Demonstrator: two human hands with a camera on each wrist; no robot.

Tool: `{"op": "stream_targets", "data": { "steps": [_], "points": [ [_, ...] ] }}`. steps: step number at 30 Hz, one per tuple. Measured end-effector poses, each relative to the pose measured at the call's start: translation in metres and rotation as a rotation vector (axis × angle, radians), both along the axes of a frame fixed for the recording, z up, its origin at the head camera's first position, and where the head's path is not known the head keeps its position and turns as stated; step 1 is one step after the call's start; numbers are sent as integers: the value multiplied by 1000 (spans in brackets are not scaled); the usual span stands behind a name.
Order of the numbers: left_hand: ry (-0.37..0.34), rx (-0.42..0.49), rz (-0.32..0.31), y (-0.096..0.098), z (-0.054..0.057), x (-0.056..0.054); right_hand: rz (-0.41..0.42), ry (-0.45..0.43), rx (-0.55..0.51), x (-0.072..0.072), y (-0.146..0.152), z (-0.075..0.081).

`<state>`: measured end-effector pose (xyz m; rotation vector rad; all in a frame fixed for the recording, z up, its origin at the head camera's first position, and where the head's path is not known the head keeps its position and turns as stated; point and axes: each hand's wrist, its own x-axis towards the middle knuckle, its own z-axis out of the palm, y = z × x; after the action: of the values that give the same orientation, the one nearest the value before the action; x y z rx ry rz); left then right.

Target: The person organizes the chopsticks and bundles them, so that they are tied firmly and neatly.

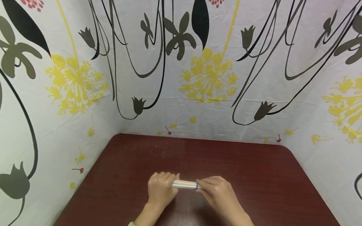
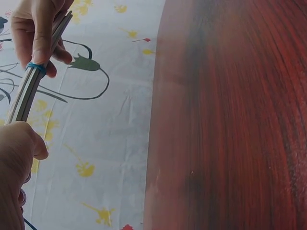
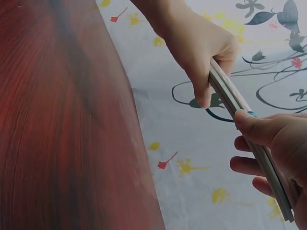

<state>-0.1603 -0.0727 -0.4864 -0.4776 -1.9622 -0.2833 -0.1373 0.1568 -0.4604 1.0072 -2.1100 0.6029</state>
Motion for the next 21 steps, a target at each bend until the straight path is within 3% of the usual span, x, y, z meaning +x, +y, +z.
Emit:
{"op": "stream_targets", "data": {
  "steps": [6,13,21],
  "points": [
    [6,2,8,2,-1,0,8,34,4,0,-5,1],
    [28,-16,-27,8,-3,1,45,45,37,0,-19,-4],
    [25,-2,-22,8,-7,2,21,34,17,1,-25,-7]
  ]
}}
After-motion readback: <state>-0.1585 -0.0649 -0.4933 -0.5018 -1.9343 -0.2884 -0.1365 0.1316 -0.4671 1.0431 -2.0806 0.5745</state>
